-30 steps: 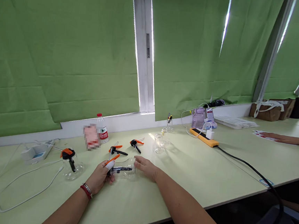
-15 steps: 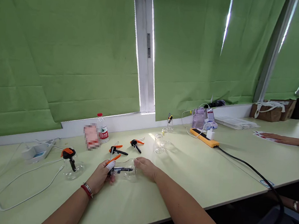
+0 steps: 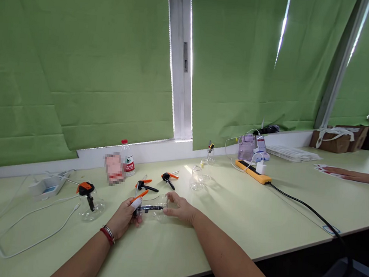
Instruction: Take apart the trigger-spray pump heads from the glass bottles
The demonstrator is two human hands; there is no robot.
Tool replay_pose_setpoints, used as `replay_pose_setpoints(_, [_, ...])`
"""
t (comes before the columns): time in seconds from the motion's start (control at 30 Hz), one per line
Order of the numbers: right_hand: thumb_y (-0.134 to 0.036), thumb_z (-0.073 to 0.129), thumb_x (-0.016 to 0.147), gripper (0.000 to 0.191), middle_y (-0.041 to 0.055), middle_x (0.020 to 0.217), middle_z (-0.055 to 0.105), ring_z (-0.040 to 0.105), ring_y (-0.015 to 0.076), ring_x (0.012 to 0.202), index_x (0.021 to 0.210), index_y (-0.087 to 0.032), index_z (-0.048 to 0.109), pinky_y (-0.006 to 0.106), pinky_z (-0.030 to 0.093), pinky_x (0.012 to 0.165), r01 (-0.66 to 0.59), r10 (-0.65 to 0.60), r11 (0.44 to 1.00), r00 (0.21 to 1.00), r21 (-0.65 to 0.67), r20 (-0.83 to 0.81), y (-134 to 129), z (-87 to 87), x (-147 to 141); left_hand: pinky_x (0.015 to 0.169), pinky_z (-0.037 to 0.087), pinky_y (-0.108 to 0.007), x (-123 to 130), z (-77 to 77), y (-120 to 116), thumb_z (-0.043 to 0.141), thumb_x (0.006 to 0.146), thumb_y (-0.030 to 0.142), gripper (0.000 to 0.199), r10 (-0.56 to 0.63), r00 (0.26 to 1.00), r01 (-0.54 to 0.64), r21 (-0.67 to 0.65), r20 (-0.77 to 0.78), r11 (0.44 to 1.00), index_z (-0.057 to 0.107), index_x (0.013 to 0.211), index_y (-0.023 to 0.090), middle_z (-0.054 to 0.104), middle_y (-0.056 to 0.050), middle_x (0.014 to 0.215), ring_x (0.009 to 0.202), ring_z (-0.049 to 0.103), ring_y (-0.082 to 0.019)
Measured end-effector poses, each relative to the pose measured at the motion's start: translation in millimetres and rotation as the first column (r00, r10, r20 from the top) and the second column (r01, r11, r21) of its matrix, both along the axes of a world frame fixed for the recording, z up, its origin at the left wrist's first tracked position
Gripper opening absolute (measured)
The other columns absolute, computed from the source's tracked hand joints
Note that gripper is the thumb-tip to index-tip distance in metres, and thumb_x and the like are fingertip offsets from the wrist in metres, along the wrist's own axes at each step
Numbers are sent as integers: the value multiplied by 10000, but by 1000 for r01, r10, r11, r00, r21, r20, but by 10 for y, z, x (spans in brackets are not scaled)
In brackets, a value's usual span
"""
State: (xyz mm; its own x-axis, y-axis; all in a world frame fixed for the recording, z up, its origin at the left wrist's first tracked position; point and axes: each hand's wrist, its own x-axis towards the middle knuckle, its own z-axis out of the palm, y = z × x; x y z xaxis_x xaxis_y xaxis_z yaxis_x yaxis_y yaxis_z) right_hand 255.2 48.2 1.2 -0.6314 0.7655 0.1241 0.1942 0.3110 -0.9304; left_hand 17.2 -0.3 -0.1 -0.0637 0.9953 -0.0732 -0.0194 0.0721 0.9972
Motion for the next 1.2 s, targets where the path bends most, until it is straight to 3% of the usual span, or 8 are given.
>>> replay_pose_setpoints(0.2, [-686, 535, 687, 607, 71, 1080, 544, 473, 264, 1054, 1046, -199, 584, 408, 340, 952, 36, -36, 999, 999, -17, -12, 32, -52, -62, 345, 397, -214, 19, 26, -16, 546, 775, 505, 398, -3, 1000, 3, -8, -19, 1000, 454, 982, 179, 542, 59, 568, 388, 529, -109])
replay_pose_setpoints(0.37, [-745, 422, 714, 667, 106, 1183, 519, 447, 298, 1120, 941, -165, 663, 426, 299, 1000, 49, -49, 999, 999, 16, -20, 49, -47, -77, 359, 399, -210, 8, 14, -8, 539, 785, 505, 406, -14, 1000, 13, -15, -26, 1000, 469, 1012, 175, 538, 60, 557, 394, 539, -109])
replay_pose_setpoints(0.47, [-741, 445, 704, 692, 116, 1214, 501, 425, 303, 1159, 1062, -180, 633, 435, 286, 1013, 38, -38, 999, 999, 3, -29, 46, -42, -53, 363, 404, -218, 6, 17, -9, 541, 780, 507, 414, -4, 1000, 4, -14, -17, 1000, 472, 1012, 171, 550, 56, 567, 397, 539, -112])
replay_pose_setpoints(0.57, [-682, 588, 645, 786, 108, 1230, 480, 403, 290, 1187, 1274, -226, 470, 437, 286, 1009, 1, -2, 1000, 1000, -5, -31, 37, -41, -17, 361, 408, -227, 10, 24, -12, 549, 763, 520, 430, 11, 1000, -11, -7, -6, 1000, 473, 994, 165, 559, 50, 575, 399, 540, -117])
replay_pose_setpoints(0.63, [-634, 663, 601, 851, 95, 1229, 470, 396, 281, 1190, 1313, -245, 408, 432, 284, 1007, -16, 16, 1000, 1000, 7, -13, 30, -37, 2, 362, 409, -228, 11, 25, -13, 557, 750, 531, 443, 9, 1000, -9, -1, -3, 1000, 474, 985, 164, 562, 48, 581, 401, 542, -118])
replay_pose_setpoints(0.87, [-657, 564, 688, 621, 75, 1106, 538, 472, 263, 1078, 1103, -196, 582, 399, 342, 960, 2, -1, 1000, 1000, 24, -12, 42, -56, -42, 359, 398, -221, 6, 22, -14, 548, 764, 526, 434, -11, 1000, 11, -16, -20, 1000, 464, 1009, 178, 541, 62, 572, 396, 537, -112])
replay_pose_setpoints(1.03, [-687, 516, 704, 575, 94, 1134, 534, 488, 269, 1055, 902, -168, 664, 411, 336, 969, -14, 12, 995, 1000, 96, 19, 91, -91, -71, 360, 403, -227, 6, 20, -17, 546, 762, 538, 438, -9, 1000, 9, -4, -17, 1000, 461, 991, 174, 525, 69, 553, 393, 529, -114])
replay_pose_setpoints(1.2, [-650, 593, 669, 706, 100, 1213, 488, 431, 270, 1152, 1216, -211, 514, 426, 304, 997, -12, 13, 999, 1000, 49, -5, 82, -93, -23, 372, 417, -229, 3, 12, -9, 556, 747, 547, 464, -10, 1000, 10, 4, -2, 1000, 464, 998, 167, 532, 66, 568, 402, 533, -110])
